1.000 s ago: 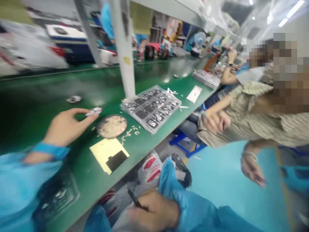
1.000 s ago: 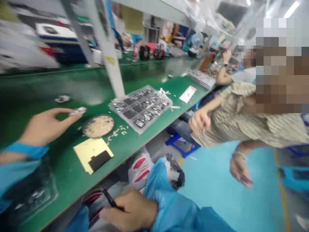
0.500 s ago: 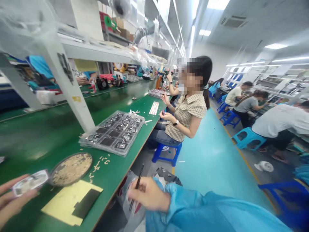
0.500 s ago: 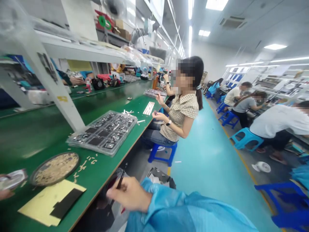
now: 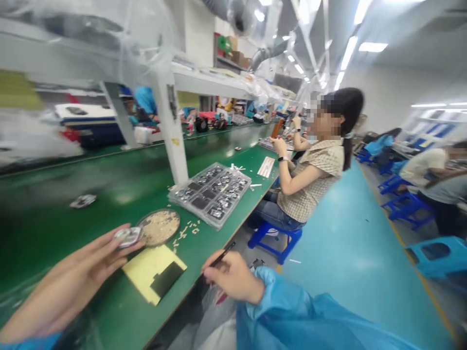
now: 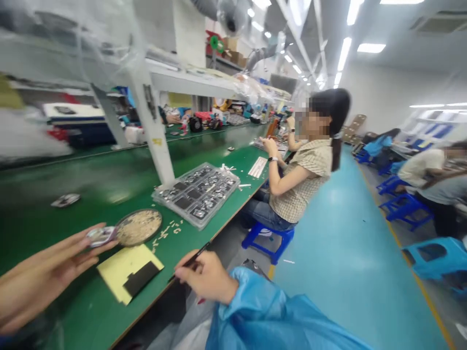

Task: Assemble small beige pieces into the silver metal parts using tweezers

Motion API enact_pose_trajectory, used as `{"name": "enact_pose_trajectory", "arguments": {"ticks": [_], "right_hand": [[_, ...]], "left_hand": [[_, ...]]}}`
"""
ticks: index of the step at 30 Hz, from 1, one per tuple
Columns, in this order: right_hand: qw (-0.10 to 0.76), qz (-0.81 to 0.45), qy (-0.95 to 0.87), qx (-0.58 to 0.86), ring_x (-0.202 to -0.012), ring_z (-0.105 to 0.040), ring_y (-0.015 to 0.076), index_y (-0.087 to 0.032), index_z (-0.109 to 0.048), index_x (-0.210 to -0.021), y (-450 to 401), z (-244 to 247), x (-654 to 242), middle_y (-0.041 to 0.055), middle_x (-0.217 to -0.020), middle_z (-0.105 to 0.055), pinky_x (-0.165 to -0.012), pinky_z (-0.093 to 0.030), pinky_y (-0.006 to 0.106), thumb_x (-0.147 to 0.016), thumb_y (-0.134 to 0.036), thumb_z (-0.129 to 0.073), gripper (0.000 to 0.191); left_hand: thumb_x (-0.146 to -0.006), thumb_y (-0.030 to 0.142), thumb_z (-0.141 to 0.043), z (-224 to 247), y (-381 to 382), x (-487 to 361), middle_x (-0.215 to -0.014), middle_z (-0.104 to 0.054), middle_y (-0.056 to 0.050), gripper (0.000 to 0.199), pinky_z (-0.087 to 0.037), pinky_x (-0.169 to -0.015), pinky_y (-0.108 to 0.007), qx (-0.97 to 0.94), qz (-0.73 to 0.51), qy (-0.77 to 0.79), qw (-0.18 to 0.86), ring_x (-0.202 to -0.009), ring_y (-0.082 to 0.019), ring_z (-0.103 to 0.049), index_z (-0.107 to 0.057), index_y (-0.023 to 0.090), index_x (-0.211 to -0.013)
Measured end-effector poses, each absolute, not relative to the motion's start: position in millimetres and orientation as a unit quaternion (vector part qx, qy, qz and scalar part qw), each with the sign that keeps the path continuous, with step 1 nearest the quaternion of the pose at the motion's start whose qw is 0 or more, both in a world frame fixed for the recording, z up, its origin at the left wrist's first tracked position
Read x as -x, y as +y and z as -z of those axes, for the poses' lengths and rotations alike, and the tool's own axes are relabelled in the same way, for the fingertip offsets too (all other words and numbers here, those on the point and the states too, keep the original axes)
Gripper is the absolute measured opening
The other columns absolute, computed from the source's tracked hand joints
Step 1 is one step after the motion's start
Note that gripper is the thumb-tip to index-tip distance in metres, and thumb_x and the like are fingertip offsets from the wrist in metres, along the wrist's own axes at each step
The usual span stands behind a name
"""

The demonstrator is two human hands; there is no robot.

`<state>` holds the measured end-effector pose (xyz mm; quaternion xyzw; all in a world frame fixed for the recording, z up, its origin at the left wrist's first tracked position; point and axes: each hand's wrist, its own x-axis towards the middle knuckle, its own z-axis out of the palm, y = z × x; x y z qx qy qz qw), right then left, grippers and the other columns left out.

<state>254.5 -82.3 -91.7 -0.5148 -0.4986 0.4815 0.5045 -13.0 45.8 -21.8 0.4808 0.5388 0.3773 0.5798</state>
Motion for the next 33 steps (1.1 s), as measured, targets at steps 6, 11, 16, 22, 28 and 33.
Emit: {"name": "enact_pose_trajectory", "arguments": {"ticks": [6, 11, 16, 22, 28, 33], "right_hand": [[0.515, -0.441, -0.570, 0.463, -0.073, -0.068, 0.0155, -0.017, -0.067, -0.094, -24.0, 76.1, -254.4, 0.0073, -0.092, -0.070, -0.055, -0.054, 0.022, -0.086, -0.042, -0.071, 0.027], [0.444, -0.507, -0.617, 0.405, -0.073, -0.067, 0.0139, -0.017, -0.065, -0.094, 15.5, 82.8, -232.1, 0.0039, -0.087, -0.067, -0.061, -0.057, 0.023, -0.086, -0.039, -0.071, 0.024], [0.400, -0.547, -0.639, 0.365, -0.071, -0.066, 0.0127, -0.016, -0.065, -0.092, 30.1, 95.7, -212.1, 0.0020, -0.083, -0.067, -0.069, -0.057, 0.025, -0.085, -0.035, -0.071, 0.021], [0.358, -0.536, -0.657, 0.390, -0.073, -0.068, 0.0139, -0.016, -0.064, -0.093, 32.2, 97.1, -211.7, 0.0030, -0.082, -0.069, -0.068, -0.055, 0.024, -0.086, -0.031, -0.070, 0.017], [0.357, -0.518, -0.678, 0.381, -0.076, -0.068, 0.0144, -0.017, -0.065, -0.093, 31.4, 97.0, -214.1, 0.0033, -0.086, -0.068, -0.071, -0.056, 0.025, -0.088, -0.028, -0.068, 0.012], [0.377, -0.548, -0.654, 0.360, -0.072, -0.068, 0.0139, -0.018, -0.064, -0.093, 30.2, 100.6, -214.1, 0.0024, -0.084, -0.068, -0.069, -0.057, 0.026, -0.090, -0.026, -0.068, 0.009]], "left_hand": [[-0.079, 0.059, -0.075, 30.3, 21.1, -4.0, -0.111, -0.074, -0.004, 0.057, -0.058, -0.077, -0.028, -0.466, -0.399, 0.519, 0.595, -0.098, -0.023, -0.068, -0.066, 0.025, -0.124], [-0.088, 0.050, -0.064, 56.6, 10.2, -9.9, -0.091, -0.073, -0.004, 0.044, -0.053, -0.071, -0.029, -0.593, -0.368, 0.513, 0.499, -0.083, -0.022, -0.067, -0.065, 0.020, -0.120], [-0.093, 0.036, -0.051, 74.4, 9.1, 0.6, -0.087, -0.072, 0.000, 0.027, -0.044, -0.064, -0.029, -0.703, -0.252, 0.562, 0.357, -0.072, -0.021, -0.063, -0.066, 0.026, -0.112], [-0.095, 0.038, -0.047, 78.3, 10.7, 7.0, -0.082, -0.070, 0.002, 0.030, -0.037, -0.059, -0.027, -0.713, -0.207, 0.576, 0.341, -0.063, -0.018, -0.058, -0.065, 0.027, -0.116], [-0.096, 0.037, -0.047, 75.0, 8.5, 5.8, -0.077, -0.068, 0.003, 0.030, -0.035, -0.056, -0.027, -0.712, -0.195, 0.580, 0.344, -0.059, -0.016, -0.053, -0.066, 0.029, -0.119], [-0.095, 0.035, -0.049, 77.9, 8.4, 6.5, -0.075, -0.067, 0.003, 0.031, -0.034, -0.056, -0.027, -0.711, -0.196, 0.585, 0.338, -0.058, -0.016, -0.052, -0.066, 0.029, -0.120]]}}
